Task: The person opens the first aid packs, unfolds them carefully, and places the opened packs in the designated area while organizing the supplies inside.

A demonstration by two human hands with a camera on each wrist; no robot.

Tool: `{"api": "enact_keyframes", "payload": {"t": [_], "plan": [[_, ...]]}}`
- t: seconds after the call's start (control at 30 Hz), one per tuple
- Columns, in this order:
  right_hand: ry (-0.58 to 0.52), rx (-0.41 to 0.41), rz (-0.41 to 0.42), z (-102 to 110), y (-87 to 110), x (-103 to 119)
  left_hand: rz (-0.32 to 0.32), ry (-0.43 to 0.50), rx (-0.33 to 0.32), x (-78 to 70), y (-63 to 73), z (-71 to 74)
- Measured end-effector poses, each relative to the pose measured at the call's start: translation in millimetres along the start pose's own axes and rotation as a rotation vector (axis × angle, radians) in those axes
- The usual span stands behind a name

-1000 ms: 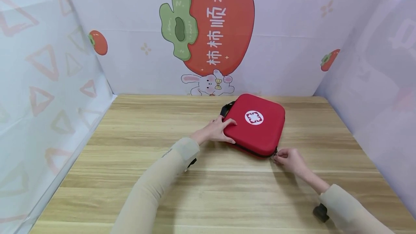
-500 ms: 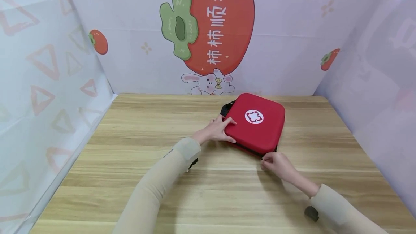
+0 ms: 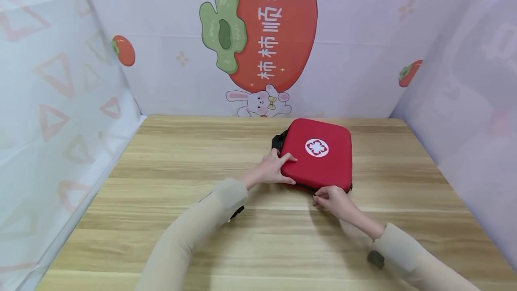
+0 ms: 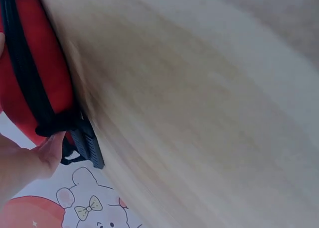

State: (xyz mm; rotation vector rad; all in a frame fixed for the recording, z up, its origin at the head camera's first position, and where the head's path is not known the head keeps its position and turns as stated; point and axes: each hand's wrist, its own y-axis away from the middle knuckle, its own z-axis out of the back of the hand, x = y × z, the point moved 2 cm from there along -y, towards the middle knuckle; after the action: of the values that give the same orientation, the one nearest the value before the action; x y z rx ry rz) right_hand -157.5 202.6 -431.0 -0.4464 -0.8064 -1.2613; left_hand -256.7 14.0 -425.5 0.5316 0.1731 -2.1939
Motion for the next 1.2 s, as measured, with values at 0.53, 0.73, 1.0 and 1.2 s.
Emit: {"api": "enact_keyframes", "payload": {"t": [0.53,0.73,1.0,1.2], "plan": [[0.179,-0.032,0.182,32.9,5.6,-28.1,-0.116,-0.247,-0.027,-29.6,40.4,-13.8],[0.196,-0.084,0.268,46.9,5.5,-39.8,-0.137,-0.331,-0.047,-49.7,53.3,-23.5],[0.231,-0.081,0.232,56.0,-1.7,-48.2,-0.248,-0.566,-0.106,-56.1,49.5,-5.3],[0.239,-0.064,0.196,56.4,-2.2,-50.2,-0.315,-0.575,-0.001,-28.4,29.5,14.7]]}}
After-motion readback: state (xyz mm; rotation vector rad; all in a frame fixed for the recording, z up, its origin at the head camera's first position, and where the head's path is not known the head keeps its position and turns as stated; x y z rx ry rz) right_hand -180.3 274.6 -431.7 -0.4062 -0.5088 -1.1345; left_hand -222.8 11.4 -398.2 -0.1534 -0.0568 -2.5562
